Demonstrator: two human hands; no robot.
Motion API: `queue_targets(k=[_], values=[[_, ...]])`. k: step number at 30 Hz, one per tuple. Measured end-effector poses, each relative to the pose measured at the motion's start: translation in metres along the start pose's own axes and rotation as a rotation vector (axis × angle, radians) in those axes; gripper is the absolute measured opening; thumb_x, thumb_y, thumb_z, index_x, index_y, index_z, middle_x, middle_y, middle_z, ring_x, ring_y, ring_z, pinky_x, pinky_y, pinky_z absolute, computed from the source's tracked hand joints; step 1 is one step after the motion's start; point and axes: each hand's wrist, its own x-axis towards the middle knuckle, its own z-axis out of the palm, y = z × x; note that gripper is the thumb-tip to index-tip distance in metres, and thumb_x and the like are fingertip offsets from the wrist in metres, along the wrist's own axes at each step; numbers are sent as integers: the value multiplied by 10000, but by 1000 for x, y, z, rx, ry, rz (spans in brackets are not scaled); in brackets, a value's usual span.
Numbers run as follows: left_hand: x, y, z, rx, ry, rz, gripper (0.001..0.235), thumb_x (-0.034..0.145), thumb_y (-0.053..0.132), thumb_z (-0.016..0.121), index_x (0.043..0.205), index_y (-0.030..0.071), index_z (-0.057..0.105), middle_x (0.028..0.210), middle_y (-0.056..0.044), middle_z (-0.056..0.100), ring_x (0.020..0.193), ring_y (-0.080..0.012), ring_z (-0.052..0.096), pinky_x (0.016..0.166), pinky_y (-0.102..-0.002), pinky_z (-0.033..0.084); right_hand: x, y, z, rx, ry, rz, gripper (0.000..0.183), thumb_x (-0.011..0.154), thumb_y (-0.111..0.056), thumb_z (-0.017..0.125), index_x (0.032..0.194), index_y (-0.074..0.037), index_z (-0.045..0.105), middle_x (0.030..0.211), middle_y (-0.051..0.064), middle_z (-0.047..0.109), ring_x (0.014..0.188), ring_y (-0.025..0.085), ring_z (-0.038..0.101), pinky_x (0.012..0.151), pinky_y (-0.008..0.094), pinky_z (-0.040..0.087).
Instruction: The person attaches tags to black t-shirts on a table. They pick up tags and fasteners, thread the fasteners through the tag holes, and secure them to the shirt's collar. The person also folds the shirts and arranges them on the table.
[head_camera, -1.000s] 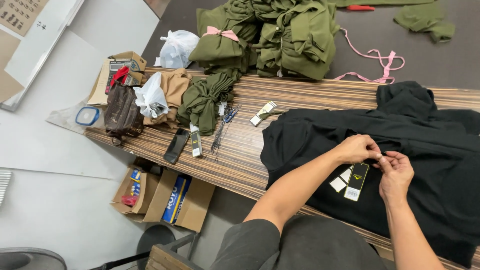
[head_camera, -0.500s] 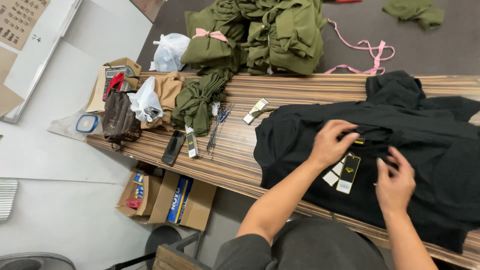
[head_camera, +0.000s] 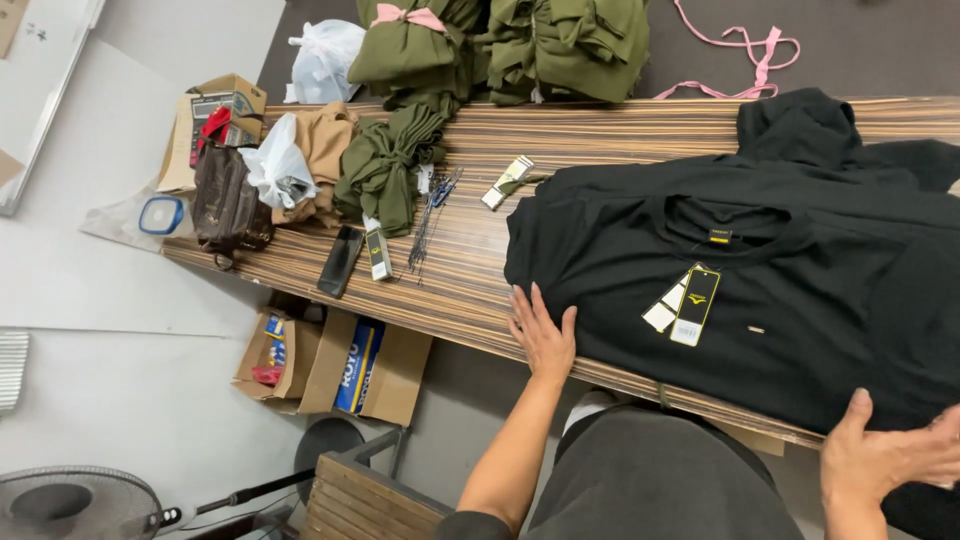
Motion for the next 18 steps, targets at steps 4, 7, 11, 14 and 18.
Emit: queue_targets(k=[4,7,11,14,18], values=[[0,-8,5,-166,198,15,663,1055,479,477,1545,40,394,1641,-248,319,1529,-441,288,1189,-639,223,-35,37,16,-119,26,173,576,1133,-280,925,1226,111,512,1192,326,526,1108,583,485,927,627,307],[-2,-16,11,-166,427,-37,567,1027,414,567,1444,35,505,1400,-233,551,1289,-449,515,1109,-588,343,-60,74,26,-86,72,80,367,1124,-125,929,1178,67,622,1288,284,708,1222,509,613,996,584,311],[-2,-33,12,-142,319,-146,481,988,468,549,1279,98,650,1152,-162,649,1103,-405,582,984,-560,392,-53,91,30,-132,185,31,276,1193,-50,942,1165,44,684,1035,187,663,938,366,659,900,461,476],[0,-54,4,-243,217,-190,370,976,439,596,1151,138,722,994,-54,685,1041,-326,618,971,-523,394,-41,90,30,-24,198,47,152,1404,0,765,1331,131,786,814,144,572,699,229,561,648,382,458],[-2,-63,-22,-247,-97,-159,471,1016,494,508,1189,105,710,1117,-82,687,1119,-327,601,1015,-509,406,-36,126,51,624,-75,403,234,1326,-191,664,1244,23,618,1222,114,614,1113,218,562,924,392,465]])
